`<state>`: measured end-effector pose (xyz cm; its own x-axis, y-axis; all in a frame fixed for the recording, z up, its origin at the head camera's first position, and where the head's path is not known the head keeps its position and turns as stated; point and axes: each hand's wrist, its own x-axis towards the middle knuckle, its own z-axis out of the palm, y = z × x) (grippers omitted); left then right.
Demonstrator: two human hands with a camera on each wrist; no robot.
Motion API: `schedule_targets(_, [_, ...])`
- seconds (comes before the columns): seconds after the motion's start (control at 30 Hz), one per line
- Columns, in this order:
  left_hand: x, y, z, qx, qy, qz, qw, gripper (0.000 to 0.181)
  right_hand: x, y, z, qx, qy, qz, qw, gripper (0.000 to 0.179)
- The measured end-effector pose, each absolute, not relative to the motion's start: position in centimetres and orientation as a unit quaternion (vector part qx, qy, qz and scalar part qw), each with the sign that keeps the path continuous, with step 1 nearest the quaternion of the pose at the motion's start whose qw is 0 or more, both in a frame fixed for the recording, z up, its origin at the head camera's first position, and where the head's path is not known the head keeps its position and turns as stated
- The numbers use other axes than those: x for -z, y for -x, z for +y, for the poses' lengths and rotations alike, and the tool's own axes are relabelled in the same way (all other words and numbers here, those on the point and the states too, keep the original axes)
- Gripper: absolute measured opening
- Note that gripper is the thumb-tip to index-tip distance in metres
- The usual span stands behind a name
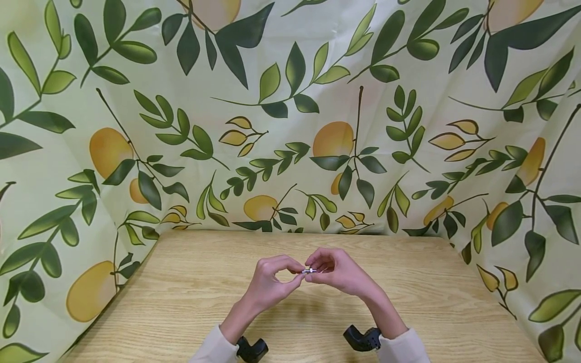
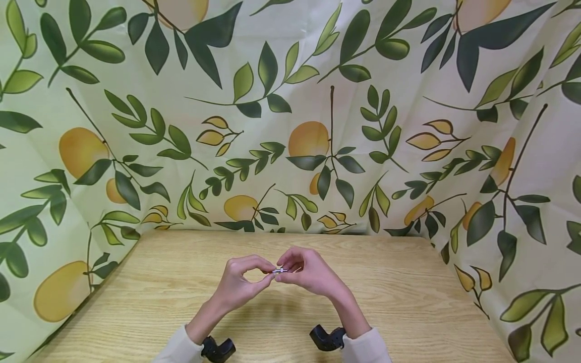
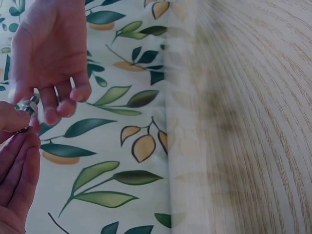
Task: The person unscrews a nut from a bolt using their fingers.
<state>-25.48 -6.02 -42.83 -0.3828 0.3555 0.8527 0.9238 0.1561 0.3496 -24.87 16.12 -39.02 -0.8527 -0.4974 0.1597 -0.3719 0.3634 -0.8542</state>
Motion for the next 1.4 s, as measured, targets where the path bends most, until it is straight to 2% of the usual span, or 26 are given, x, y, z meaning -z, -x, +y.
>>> schedule_targets(0.2, [42.8, 25.48, -6.07, 0.456, 0.459, -0.695, 0.314, 0.019, 39.08, 25.04, 16.2, 0.49, 0.261, 0.827, 0.092, 0.02])
schedule_targets(0.37, [42.77, 25.5, -6.12, 0.457, 0.456, -0.697, 0.314, 0.018, 39.05, 24.94, 16.22, 0.497, 0.261, 0.824, 0.081, 0.015])
schedule_targets(0.6, [42.79, 25.55, -6.09, 0.458, 0.457, -0.696, 0.311, 0.019, 39.08, 24.83, 16.04, 0.507, 0.266, 0.817, 0.069, 0.017])
schedule_targets(0.77, [42.79, 25.56, -6.02, 0.461, 0.459, -0.692, 0.313, 0.021, 39.1, 24.85, 16.02, 0.509, 0.26, 0.818, 0.072, 0.026])
schedule_targets(1.03, [42.76, 25.55, -6.03, 0.458, 0.457, -0.695, 0.312, 0.018, 39.27, 25.09, 16.13, 0.495, 0.265, 0.822, 0.094, 0.018])
schedule_targets(1.23, [42.72, 25.61, -6.05, 0.46, 0.456, -0.695, 0.312, 0.018, 39.2, 24.98, 16.04, 0.51, 0.269, 0.813, 0.081, 0.012])
schedule_targets(1.4, [42.72, 25.56, -6.03, 0.46, 0.455, -0.695, 0.314, 0.02, 39.21, 24.94, 16.07, 0.513, 0.266, 0.814, 0.066, 0.018])
